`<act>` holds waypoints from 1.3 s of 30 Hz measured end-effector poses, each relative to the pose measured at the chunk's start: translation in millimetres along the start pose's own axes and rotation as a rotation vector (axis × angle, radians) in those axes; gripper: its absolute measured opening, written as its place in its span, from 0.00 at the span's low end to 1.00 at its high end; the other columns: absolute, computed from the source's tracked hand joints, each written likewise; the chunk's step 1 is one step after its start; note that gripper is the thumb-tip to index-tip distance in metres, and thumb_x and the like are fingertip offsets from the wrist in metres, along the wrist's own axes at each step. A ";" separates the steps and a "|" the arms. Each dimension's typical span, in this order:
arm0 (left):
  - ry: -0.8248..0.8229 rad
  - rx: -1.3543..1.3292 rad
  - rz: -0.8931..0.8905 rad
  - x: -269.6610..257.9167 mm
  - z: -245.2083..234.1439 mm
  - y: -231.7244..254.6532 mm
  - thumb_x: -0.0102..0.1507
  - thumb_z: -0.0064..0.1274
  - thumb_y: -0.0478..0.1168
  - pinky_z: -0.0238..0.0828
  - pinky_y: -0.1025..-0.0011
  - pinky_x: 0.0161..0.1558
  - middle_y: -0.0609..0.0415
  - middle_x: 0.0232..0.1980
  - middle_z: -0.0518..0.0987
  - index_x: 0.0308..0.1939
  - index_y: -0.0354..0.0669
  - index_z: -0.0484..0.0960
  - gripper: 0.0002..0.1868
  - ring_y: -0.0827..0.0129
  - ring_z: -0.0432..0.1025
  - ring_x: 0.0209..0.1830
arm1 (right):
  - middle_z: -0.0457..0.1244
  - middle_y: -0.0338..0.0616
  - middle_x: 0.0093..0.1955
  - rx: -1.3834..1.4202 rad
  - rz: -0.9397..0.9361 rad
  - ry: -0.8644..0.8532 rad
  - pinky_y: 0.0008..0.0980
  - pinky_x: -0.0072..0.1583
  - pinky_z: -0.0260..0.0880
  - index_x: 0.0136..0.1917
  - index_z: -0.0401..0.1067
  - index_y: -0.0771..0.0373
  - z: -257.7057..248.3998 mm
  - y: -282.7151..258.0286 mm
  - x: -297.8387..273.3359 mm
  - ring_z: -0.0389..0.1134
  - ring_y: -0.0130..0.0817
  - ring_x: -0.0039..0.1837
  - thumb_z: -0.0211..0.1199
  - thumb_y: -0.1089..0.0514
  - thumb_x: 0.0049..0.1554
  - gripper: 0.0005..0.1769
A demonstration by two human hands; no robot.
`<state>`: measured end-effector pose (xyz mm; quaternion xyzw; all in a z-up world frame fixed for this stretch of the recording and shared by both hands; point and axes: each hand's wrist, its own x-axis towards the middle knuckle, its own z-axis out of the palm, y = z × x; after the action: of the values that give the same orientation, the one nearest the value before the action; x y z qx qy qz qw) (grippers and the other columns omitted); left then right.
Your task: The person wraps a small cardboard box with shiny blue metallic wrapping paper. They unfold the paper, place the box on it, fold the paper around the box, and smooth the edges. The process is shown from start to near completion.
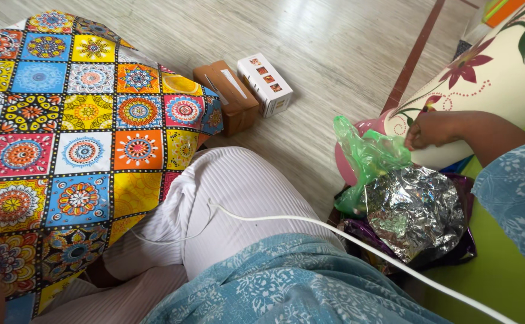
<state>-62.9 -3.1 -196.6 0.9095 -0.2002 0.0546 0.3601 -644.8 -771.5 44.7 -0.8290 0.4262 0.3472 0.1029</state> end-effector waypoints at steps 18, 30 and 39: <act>0.050 -0.277 0.213 -17.4 -31.5 68.9 0.85 0.33 0.46 0.73 0.69 0.40 0.41 0.47 0.78 0.70 0.29 0.69 0.22 0.62 0.76 0.41 | 0.43 0.43 0.87 0.292 0.320 -0.782 0.59 0.79 0.56 0.82 0.52 0.43 197.6 -6.1 -27.5 0.43 0.45 0.87 0.63 0.40 0.58 0.43; 0.077 -0.228 0.261 -18.8 -42.4 69.2 0.86 0.32 0.43 0.74 0.73 0.40 0.43 0.48 0.78 0.71 0.29 0.69 0.20 0.66 0.77 0.42 | 0.54 0.50 0.81 0.804 0.266 -0.635 0.58 0.73 0.60 0.80 0.57 0.53 138.3 -0.1 -61.9 0.58 0.48 0.79 0.53 0.29 0.57 0.45; 0.110 -0.197 0.395 -22.6 -53.7 95.7 0.85 0.30 0.43 0.74 0.72 0.54 0.44 0.51 0.75 0.66 0.30 0.70 0.19 0.66 0.76 0.50 | 0.58 0.64 0.63 0.543 0.331 -0.104 0.52 0.54 0.58 0.63 0.69 0.64 112.2 114.3 -40.8 0.52 0.60 0.64 0.61 0.45 0.65 0.22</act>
<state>-119.7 -22.6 -102.1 0.8086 -0.3590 0.1537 0.4400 -804.6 -763.6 3.3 -0.6721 0.6263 0.2747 0.2840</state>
